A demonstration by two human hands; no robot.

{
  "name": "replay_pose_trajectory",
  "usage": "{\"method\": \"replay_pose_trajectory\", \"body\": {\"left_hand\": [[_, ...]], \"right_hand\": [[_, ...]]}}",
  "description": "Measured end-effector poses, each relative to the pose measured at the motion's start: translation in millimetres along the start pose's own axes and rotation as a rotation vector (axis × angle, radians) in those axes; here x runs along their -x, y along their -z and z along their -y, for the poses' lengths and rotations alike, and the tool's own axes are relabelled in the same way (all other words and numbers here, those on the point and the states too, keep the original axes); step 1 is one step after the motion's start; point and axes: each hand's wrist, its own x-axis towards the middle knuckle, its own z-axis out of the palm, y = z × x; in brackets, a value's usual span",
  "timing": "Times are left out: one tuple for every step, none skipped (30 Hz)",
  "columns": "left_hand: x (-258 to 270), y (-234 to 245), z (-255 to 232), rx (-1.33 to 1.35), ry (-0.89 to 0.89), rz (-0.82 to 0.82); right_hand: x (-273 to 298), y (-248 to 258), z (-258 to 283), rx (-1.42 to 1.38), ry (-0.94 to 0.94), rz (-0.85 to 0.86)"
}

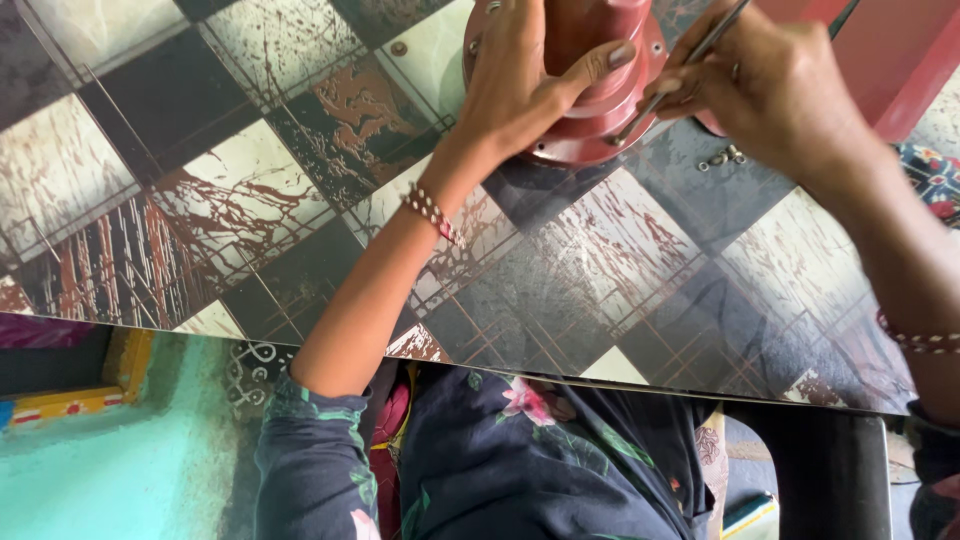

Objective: The person uses a screwdriver to tighten screws on the base of a ceiling fan. They rotate the fan base to access each screw and secure it in place.

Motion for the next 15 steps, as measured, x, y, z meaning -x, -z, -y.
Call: {"method": "replay_pose_trajectory", "body": {"left_hand": [[-1.8, 1.3, -15.1, -0.002, 0.008, -0.050], [-5.5, 0.9, -30.2, 0.051, 0.060, -0.040], [-10.0, -2.3, -45.3, 0.104, 0.112, -0.027], [-15.7, -8.5, -59.5, 0.163, 0.081, -0.006], [-20.6, -15.2, -71.6, 0.222, 0.051, 0.018], [-23.6, -25.1, -82.5, 0.285, -0.060, 0.046], [-25.5, -35.6, -91.2, 0.348, -0.171, 0.074], [-28.1, -46.3, -96.8, 0.418, -0.177, 0.139], [-32.1, -57.6, -99.4, 0.488, -0.183, 0.203], [-37.1, -64.3, -96.2, 0.562, -0.192, 0.267], [-41.7, -71.9, -91.7, 0.635, -0.196, 0.332], [-45.8, -77.6, -83.7, 0.717, -0.197, 0.395], [-47.1, -85.3, -77.1, 0.776, -0.210, 0.444], [-47.6, -94.1, -70.9, 0.838, -0.220, 0.496], [-46.4, -104.1, -66.6, 0.876, -0.244, 0.534]], "right_hand": [[3.7, 0.2, 0.4, 0.022, -0.051, -0.014], [9.0, -0.9, -1.6, -0.020, -0.021, -0.051], [14.3, -6.1, -6.1, -0.062, 0.010, -0.087], [20.3, -12.3, -12.6, -0.103, 0.036, -0.120], [25.3, -18.0, -21.4, 0.012, 0.071, -0.154], [31.4, -22.9, -31.2, 0.125, 0.105, -0.181], [38.2, -28.0, -40.4, 0.239, 0.138, -0.206], [44.3, -33.4, -48.2, 0.256, 0.147, -0.217], [50.2, -37.8, -54.0, 0.272, 0.156, -0.228], [53.2, -41.5, -57.9, 0.289, 0.167, -0.243], [55.6, -45.8, -59.4, 0.299, 0.121, -0.229], [58.6, -50.6, -58.6, 0.310, 0.073, -0.214], [60.4, -53.9, -56.9, 0.320, 0.026, -0.198], [62.2, -55.0, -54.5, 0.306, 0.042, -0.217], [63.3, -55.5, -51.4, 0.292, 0.058, -0.236]]}}
